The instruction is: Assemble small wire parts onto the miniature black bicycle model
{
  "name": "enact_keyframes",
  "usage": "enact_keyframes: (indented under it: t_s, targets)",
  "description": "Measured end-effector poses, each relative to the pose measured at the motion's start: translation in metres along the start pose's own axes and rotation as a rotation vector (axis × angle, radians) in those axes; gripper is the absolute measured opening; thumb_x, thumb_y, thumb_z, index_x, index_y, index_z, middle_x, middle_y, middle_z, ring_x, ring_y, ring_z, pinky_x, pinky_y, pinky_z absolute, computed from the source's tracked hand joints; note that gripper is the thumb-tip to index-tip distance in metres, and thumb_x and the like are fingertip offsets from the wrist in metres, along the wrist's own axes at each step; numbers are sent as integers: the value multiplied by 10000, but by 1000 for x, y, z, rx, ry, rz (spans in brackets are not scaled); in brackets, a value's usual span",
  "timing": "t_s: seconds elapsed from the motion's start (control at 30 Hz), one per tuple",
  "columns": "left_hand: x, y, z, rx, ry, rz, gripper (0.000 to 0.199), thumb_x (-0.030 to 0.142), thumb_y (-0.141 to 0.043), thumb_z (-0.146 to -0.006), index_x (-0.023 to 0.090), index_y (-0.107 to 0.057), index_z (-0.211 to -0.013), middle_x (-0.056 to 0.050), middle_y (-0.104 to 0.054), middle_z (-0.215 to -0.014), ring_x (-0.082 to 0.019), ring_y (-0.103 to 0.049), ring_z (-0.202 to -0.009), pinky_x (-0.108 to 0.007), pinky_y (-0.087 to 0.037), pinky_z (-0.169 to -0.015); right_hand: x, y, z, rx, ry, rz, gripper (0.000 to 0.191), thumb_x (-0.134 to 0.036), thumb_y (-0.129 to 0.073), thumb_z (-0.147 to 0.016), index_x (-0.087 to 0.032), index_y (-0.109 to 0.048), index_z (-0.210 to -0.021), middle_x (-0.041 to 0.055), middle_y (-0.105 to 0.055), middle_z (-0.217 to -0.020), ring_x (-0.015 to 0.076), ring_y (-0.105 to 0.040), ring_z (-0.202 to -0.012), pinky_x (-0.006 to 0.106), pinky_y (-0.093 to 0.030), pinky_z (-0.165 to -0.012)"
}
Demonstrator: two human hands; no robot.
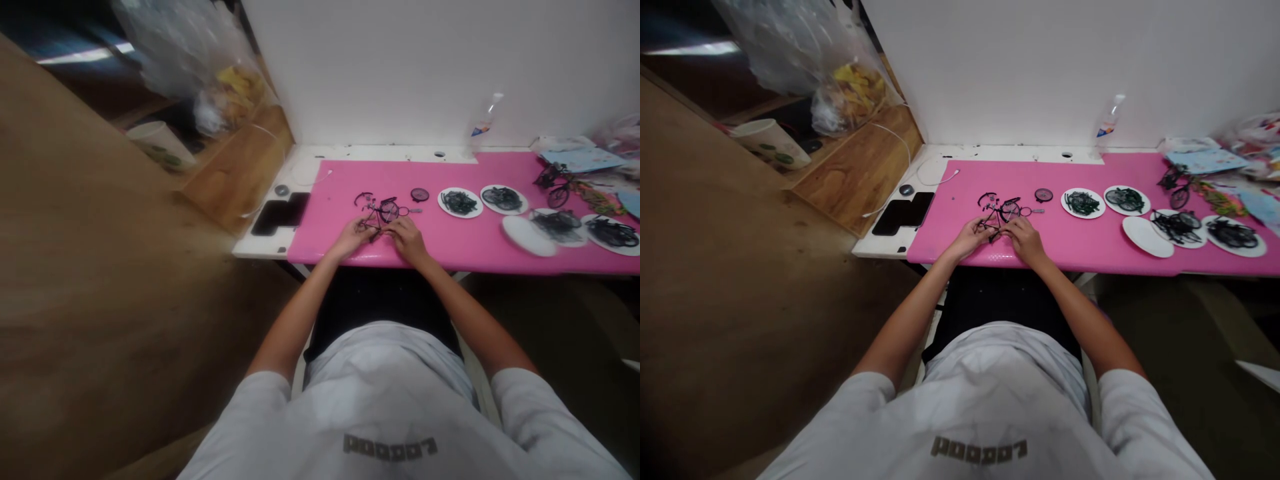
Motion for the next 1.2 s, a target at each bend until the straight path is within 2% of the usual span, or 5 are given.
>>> enact_keyframes:
  t_s: [0.2, 0.43, 0.63, 0.93, 1.2]
  targets:
    - [-3, 2, -2, -8, -8, 18, 722, 344, -930, -862, 124, -639, -1485, -166, -825, -1129, -217, -798, -956, -326, -604, -862, -4, 0, 1, -18, 15, -36, 317, -200, -475, -1118, -234, -791, -1124, 110, -748, -1062, 274, -702, -1064, 413, -599, -916]
    - [-2, -1, -1, -14, 6, 49, 750, 321, -935, -855, 126, -626, -1510, -192, -819, -1193, -258, -813, -1059, -339, -608, -889, 1, -1, 0, -37, -95, 27, 423, -419, -422, -1181, -236, -773, -1330, 126, -790, -1256, 295, -697, -1205, 488, -580, -1089]
    - [-1, -1, -1, 0, 4, 28, 760, 325, -934, -848, 102, -622, -1505, -202, -818, -1193, -247, -811, -1009, -322, -605, -844, 8, -4, 3, -21, -77, 61, 466, -501, -459, -1167, -268, -761, -1435, 126, -782, -1205, 304, -690, -1149, 493, -598, -1046]
    - [-3, 1, -2, 3, 19, 23, 760, 307, -931, -849, 111, -622, -1515, -164, -826, -1112, -213, -800, -962, -321, -603, -872, -1, -3, 1, -12, -47, 122, 376, -460, -521, -1158, -243, -828, -1184, 115, -776, -1081, 294, -684, -1068, 449, -591, -967]
    - [2, -4, 1, 1, 16, 43, 756, 332, -942, -836, 118, -653, -1501, -179, -826, -1133, -227, -800, -972, -340, -607, -876, 1, -5, 4, -21, -91, 314, 543, -488, -372, -1193, -210, -758, -933, 130, -750, -914, 295, -648, -937, 409, -527, -788]
Point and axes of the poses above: each hand's wrist, its own z-axis away from the middle knuckle, its own y-axis out of the back of the hand, x = y × z, the point moved 4 cm from there along -z, towards the middle knuckle
